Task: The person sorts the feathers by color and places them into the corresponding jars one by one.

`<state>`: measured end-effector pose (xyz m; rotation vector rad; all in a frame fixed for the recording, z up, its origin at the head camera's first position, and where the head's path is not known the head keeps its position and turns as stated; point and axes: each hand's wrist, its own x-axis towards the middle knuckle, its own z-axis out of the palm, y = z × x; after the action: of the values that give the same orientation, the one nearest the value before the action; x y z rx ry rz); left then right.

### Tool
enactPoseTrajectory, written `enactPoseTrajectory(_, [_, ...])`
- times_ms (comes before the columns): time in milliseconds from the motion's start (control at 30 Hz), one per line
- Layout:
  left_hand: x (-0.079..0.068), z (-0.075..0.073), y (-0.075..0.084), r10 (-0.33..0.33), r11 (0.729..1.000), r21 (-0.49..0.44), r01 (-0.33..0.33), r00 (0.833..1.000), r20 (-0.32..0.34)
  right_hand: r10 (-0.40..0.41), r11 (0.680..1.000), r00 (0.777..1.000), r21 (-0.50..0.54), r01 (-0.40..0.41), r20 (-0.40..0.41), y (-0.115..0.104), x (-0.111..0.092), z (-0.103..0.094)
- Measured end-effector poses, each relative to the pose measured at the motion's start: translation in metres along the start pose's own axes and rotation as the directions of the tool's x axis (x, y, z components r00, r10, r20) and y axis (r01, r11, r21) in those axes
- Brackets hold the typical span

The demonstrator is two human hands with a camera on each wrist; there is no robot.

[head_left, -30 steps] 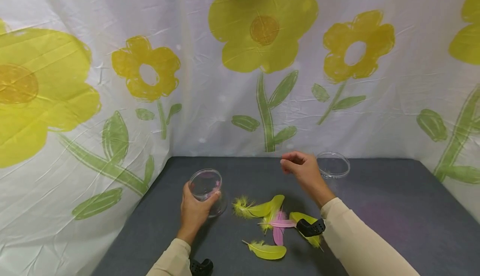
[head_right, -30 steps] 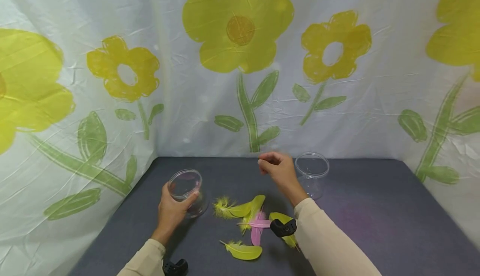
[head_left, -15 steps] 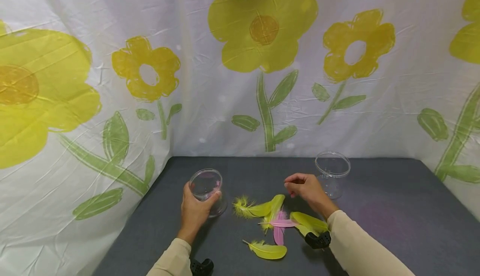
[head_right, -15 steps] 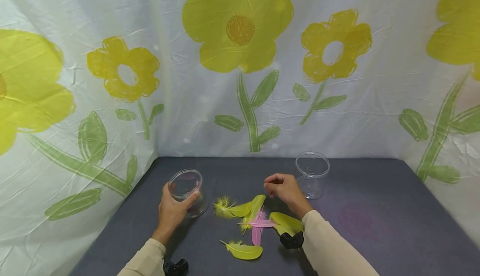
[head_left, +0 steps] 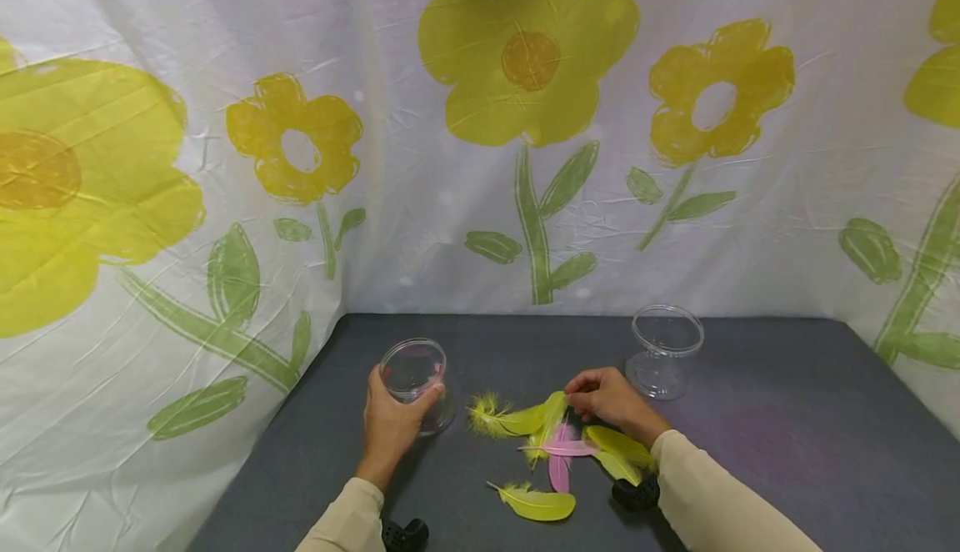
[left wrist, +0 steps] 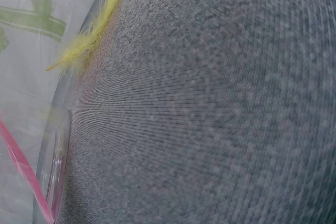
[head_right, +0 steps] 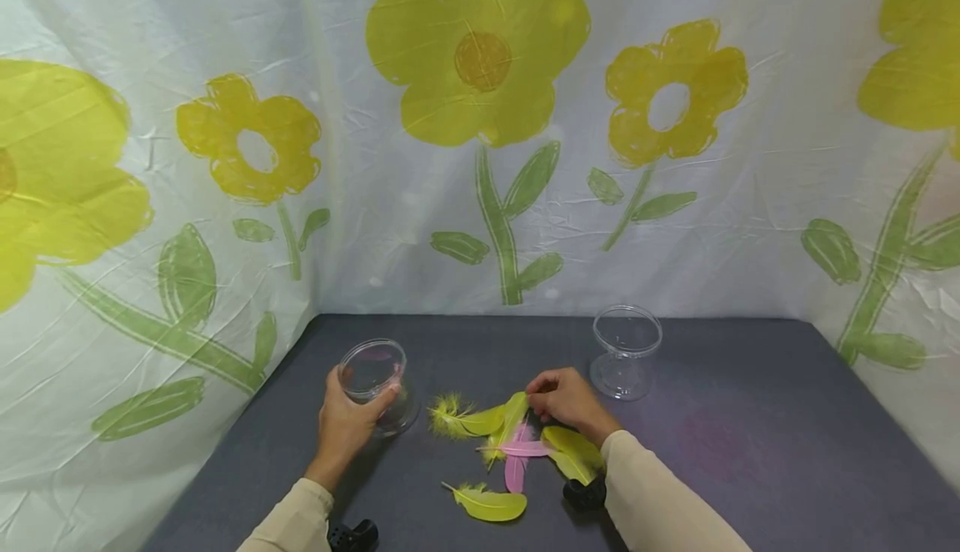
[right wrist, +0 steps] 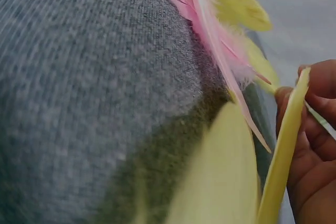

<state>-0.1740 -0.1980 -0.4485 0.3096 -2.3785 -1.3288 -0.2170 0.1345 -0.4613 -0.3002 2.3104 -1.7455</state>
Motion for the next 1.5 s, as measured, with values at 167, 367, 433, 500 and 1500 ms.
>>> enactPoseTrajectory(167, [0.0,0.0,0.001,-0.001,1.0,-0.006,0.001,1.0,0.001,-0.007,0.999,1.0,-0.053,0.009,0.03,-0.001,-0.002,0.002])
enactPoseTrajectory(367, [0.0,0.001,0.0,-0.003,1.0,-0.005,0.003,1.0,0.006,-0.036,0.996,0.998,-0.083,0.04,0.052,0.002,-0.003,0.004])
enactPoseTrajectory(433, [0.0,0.001,0.0,0.0,1.0,-0.007,0.0,1.0,0.004,-0.051,0.995,0.997,-0.082,0.056,0.052,0.002,-0.003,0.004])
enactPoseTrajectory(500, [0.0,0.001,0.0,0.003,1.0,-0.011,-0.003,1.0,0.002,-0.071,0.995,0.996,-0.072,0.074,0.046,0.002,-0.003,0.003])
enactPoseTrajectory(1500, [-0.001,0.0,-0.001,0.009,1.0,-0.014,-0.009,1.0,-0.003,-0.147,0.985,0.867,0.01,0.172,-0.477,-0.05,0.005,-0.029])
